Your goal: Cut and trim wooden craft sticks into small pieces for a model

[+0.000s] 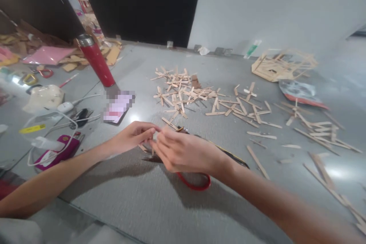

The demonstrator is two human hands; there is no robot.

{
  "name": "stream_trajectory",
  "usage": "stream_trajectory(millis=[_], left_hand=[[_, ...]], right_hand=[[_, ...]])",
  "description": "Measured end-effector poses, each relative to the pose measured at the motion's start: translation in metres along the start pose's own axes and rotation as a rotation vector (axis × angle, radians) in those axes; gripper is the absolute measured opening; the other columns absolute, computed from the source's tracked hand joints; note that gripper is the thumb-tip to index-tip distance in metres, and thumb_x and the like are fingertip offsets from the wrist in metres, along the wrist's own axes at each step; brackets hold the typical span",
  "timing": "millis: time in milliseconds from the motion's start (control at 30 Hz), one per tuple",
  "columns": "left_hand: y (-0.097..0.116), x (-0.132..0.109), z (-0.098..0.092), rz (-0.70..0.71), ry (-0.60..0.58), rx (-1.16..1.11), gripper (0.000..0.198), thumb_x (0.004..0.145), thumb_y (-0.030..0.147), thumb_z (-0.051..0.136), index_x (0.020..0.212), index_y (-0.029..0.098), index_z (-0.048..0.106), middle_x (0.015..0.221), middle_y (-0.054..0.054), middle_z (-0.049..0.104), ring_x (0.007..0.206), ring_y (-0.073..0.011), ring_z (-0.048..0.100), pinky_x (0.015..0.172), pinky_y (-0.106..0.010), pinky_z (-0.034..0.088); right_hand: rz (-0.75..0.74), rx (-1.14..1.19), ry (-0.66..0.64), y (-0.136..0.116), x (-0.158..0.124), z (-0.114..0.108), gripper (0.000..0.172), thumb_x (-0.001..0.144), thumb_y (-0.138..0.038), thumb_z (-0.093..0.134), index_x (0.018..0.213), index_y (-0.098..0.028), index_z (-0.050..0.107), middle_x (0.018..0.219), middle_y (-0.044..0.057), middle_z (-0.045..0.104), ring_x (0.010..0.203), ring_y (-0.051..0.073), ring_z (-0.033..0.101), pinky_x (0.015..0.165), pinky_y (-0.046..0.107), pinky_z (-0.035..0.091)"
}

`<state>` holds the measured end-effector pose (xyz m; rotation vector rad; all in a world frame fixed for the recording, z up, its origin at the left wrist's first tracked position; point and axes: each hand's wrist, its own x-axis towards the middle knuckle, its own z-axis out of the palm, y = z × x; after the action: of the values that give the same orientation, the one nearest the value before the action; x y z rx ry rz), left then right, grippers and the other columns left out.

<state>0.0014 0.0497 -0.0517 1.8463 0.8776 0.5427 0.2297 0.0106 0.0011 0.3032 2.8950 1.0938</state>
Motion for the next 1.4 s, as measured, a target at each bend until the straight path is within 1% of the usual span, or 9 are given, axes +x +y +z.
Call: stream_trajectory(millis=[133, 433, 567, 700, 833, 967, 1100, 1267, 1400], left_hand=[[0.001, -0.001, -0.002, -0.059, -0.076, -0.214, 0.048, 0.096, 0.057, 0.056, 0.073, 0.015, 0.062, 0.06, 0.004, 0.048, 0.055, -0.0093, 0.047, 0.05, -0.018, 0.044], [0.013, -0.01, -0.012, -0.136, -0.059, -0.019, 0.028, 0.096, 0.03, 0.058, 0.076, 0.013, 0.066, 0.058, 0.001, 0.062, 0.048, -0.0087, 0.053, 0.048, -0.017, 0.039], [0.009, -0.012, -0.014, -0.1, 0.057, 0.119, 0.024, 0.098, 0.024, 0.054, 0.086, 0.013, 0.071, 0.062, 0.0, 0.063, 0.048, -0.009, 0.054, 0.051, -0.019, 0.041], [0.003, -0.013, -0.009, -0.04, 0.149, 0.24, 0.027, 0.102, 0.021, 0.048, 0.096, 0.013, 0.073, 0.065, -0.001, 0.066, 0.05, -0.0092, 0.052, 0.055, -0.02, 0.04], [-0.002, -0.014, 0.001, -0.063, 0.147, 0.358, 0.031, 0.101, 0.017, 0.048, 0.079, 0.014, 0.07, 0.062, -0.001, 0.064, 0.053, -0.0102, 0.052, 0.058, -0.022, 0.036], [-0.004, -0.016, 0.011, -0.126, 0.129, 0.424, 0.028, 0.101, 0.014, 0.049, 0.081, 0.015, 0.069, 0.065, -0.001, 0.065, 0.055, -0.0107, 0.048, 0.06, -0.024, 0.035], [-0.006, -0.025, 0.018, -0.133, 0.05, 0.447, 0.027, 0.099, 0.01, 0.046, 0.081, 0.016, 0.066, 0.068, -0.001, 0.064, 0.058, -0.0122, 0.051, 0.06, -0.025, 0.035], [-0.011, -0.036, 0.027, -0.145, -0.011, 0.519, 0.023, 0.101, 0.012, 0.041, 0.097, 0.016, 0.064, 0.079, -0.004, 0.066, 0.067, -0.0168, 0.059, 0.066, -0.029, 0.04], [-0.014, -0.035, 0.028, -0.116, -0.021, 0.495, 0.027, 0.104, 0.018, 0.038, 0.094, 0.017, 0.063, 0.075, -0.003, 0.063, 0.064, -0.0158, 0.055, 0.064, -0.028, 0.038]], right_hand=[[-0.025, 0.011, 0.054, 0.001, 0.007, -0.002, 0.032, 0.103, -0.006, 0.043, 0.118, -0.012, 0.07, 0.083, 0.003, 0.074, 0.074, 0.017, 0.061, 0.079, 0.031, 0.04], [0.129, 0.063, 0.092, -0.028, 0.002, 0.012, 0.024, 0.102, -0.011, 0.046, 0.097, -0.014, 0.069, 0.084, 0.007, 0.072, 0.075, 0.019, 0.058, 0.077, 0.035, 0.039], [0.345, 0.007, 0.056, -0.042, -0.002, 0.018, 0.022, 0.099, -0.009, 0.051, 0.106, -0.011, 0.071, 0.095, 0.01, 0.074, 0.082, 0.021, 0.059, 0.083, 0.037, 0.038], [0.563, -0.029, 0.025, -0.048, -0.003, 0.018, 0.018, 0.095, -0.008, 0.06, 0.105, -0.012, 0.074, 0.089, 0.006, 0.073, 0.077, 0.02, 0.056, 0.078, 0.036, 0.038], [0.52, -0.007, 0.078, -0.051, -0.005, 0.025, 0.018, 0.094, -0.008, 0.06, 0.103, -0.012, 0.075, 0.088, 0.006, 0.074, 0.077, 0.021, 0.055, 0.078, 0.036, 0.038], [0.495, 0.013, 0.174, -0.053, -0.008, 0.033, 0.023, 0.094, -0.007, 0.054, 0.095, -0.013, 0.076, 0.09, 0.009, 0.075, 0.08, 0.022, 0.057, 0.083, 0.037, 0.039], [0.438, 0.031, 0.136, -0.053, -0.007, 0.03, 0.029, 0.094, -0.006, 0.049, 0.096, -0.012, 0.078, 0.09, 0.011, 0.076, 0.083, 0.023, 0.058, 0.085, 0.037, 0.04], [0.395, -0.008, 0.045, -0.053, -0.001, 0.018, 0.031, 0.094, -0.006, 0.048, 0.094, -0.012, 0.078, 0.087, 0.011, 0.075, 0.081, 0.023, 0.058, 0.081, 0.035, 0.038], [0.516, 0.042, -0.028, -0.056, 0.006, 0.01, 0.027, 0.093, -0.005, 0.051, 0.085, -0.013, 0.076, 0.073, 0.006, 0.068, 0.07, 0.021, 0.056, 0.076, 0.035, 0.038]])
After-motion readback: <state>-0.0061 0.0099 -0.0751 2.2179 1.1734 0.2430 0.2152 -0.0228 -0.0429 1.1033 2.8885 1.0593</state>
